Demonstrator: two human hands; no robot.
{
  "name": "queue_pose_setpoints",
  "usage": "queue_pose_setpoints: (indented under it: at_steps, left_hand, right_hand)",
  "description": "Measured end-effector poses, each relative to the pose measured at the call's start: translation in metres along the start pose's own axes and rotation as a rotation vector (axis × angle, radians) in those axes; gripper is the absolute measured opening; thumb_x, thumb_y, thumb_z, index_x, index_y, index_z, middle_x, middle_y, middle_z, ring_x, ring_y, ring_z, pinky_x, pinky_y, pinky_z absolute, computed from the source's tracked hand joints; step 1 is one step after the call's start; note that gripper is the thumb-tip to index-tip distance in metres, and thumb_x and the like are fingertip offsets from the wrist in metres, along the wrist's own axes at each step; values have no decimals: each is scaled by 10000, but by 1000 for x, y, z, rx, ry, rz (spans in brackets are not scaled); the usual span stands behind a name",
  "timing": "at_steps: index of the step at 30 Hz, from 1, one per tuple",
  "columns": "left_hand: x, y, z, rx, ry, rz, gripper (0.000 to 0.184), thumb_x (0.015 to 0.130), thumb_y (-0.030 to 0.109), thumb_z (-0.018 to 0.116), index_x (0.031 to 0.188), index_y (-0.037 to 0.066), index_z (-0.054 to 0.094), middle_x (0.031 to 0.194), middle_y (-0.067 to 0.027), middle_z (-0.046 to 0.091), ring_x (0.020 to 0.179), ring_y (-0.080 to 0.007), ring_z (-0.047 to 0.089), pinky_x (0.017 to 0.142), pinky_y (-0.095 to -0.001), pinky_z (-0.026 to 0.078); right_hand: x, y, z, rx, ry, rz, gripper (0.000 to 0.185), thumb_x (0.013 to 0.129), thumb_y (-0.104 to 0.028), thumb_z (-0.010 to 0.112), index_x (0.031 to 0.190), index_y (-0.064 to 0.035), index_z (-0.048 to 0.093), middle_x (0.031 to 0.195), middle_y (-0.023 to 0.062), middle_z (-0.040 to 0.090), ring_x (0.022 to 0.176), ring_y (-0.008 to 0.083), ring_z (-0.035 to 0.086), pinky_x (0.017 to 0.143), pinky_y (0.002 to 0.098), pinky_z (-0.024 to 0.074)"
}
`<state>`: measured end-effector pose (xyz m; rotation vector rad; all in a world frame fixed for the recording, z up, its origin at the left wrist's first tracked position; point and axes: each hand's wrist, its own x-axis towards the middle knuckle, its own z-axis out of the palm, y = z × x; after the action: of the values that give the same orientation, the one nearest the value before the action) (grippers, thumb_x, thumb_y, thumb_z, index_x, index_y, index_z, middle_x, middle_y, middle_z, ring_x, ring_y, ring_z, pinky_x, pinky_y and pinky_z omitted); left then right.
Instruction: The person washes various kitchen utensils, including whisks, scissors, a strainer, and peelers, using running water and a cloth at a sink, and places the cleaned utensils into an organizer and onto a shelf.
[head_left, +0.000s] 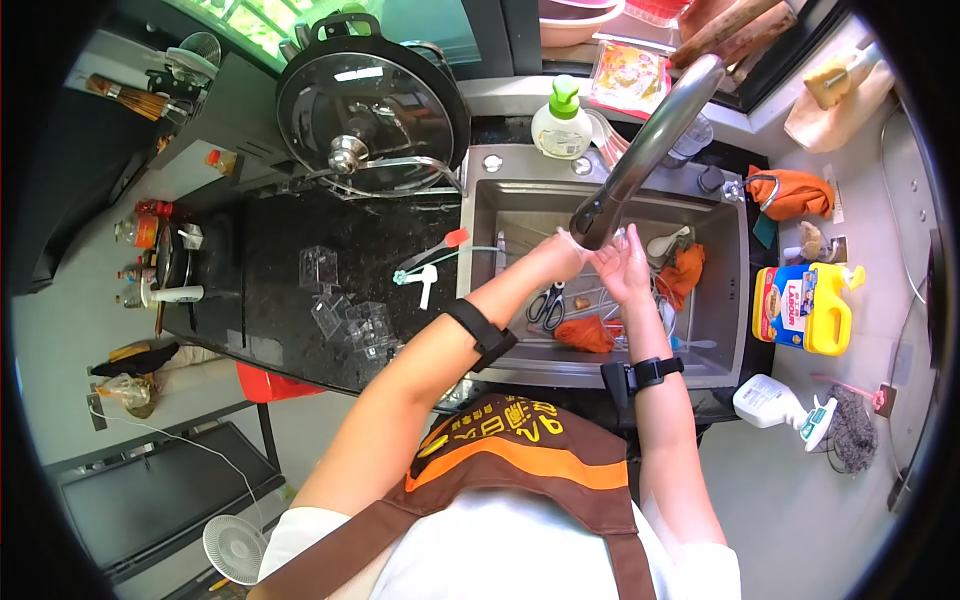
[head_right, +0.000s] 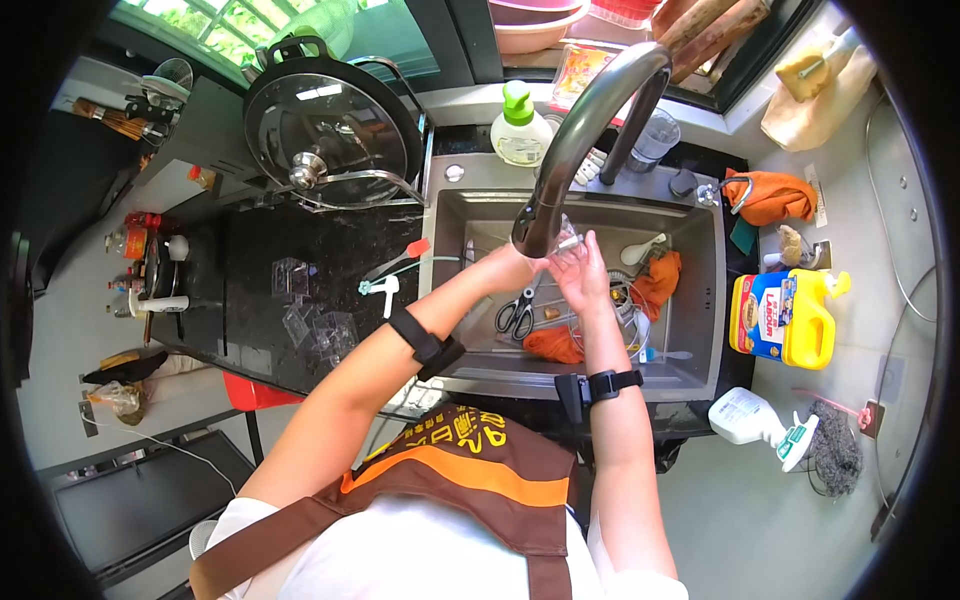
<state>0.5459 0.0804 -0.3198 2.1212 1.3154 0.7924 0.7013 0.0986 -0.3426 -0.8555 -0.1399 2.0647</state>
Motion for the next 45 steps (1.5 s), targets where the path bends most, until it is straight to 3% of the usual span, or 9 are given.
queue_pose_setpoints:
  at_steps: [1,6,19,20,23,32,34,40,45]
  left_hand:
    - [11,8,-2,-397,-309,-589,99,786,104,562,786,9,591,677,-128,611,579,-177,608,451,-319,461]
    - [12,6,15,-1811,130,-1067,87,818,132,573,751,77,570,610,-15,523,449,-76,434,369,-189,322]
    - [-5,5,69,-1582,835,-1050,482,738,101,677,1120,-12,405,789,-145,586,698,-303,605,695,-449,529]
    - [-4,-24,67,-2264,868,-1261,489,685,48,676,1103,63,423,971,-144,547,835,-335,570,724,-476,502]
    - [12,1,83,30,1067,-725,723,583,356,770,1183,115,448,1221,-135,389,1002,-284,483,858,-406,419]
    - [14,3,46,-152,591,-621,382,657,359,720,863,83,555,721,-84,612,593,-231,592,532,-354,463]
    - [15,13,31,-874,381,-738,251,712,262,677,853,94,554,726,-12,592,605,-126,571,524,-285,451]
    - [11,-6,39,-1631,545,-421,247,791,95,589,1021,177,551,931,27,583,770,-88,560,624,-262,466]
    - [0,29,7,-1098,477,-727,230,774,91,613,1001,95,574,916,1,599,854,-113,552,743,-288,460]
  right_hand:
    - [2,-1,-6,22,-7,36,567,885,-513,417,1098,8,490,962,122,587,827,227,583,812,350,471]
    - [0,21,-20,-226,-38,108,550,892,-519,387,1057,-4,486,897,112,576,799,232,591,746,367,518]
    - [-86,30,4,-1415,-49,-87,164,859,-190,524,831,-38,470,604,27,486,496,143,491,452,290,408]
    - [-89,27,9,-1547,-63,-194,163,838,-174,539,828,-29,465,602,54,503,520,176,513,488,324,425]
    - [-91,27,3,-1926,26,-302,222,771,-135,579,868,17,450,712,216,578,691,380,586,623,448,462]
    - [-108,21,29,-2014,-86,-464,228,711,-50,565,853,21,402,649,214,532,651,403,554,593,422,466]
    - [-98,21,8,-2018,-114,-453,216,717,-41,560,858,9,404,637,176,530,597,341,562,558,404,469]
    - [-77,37,14,-709,-158,89,80,866,-103,505,875,-60,439,649,65,514,522,195,526,480,312,453]
    - [-51,44,26,-498,-184,40,101,899,-167,498,915,-67,491,659,19,489,521,140,497,482,269,435]
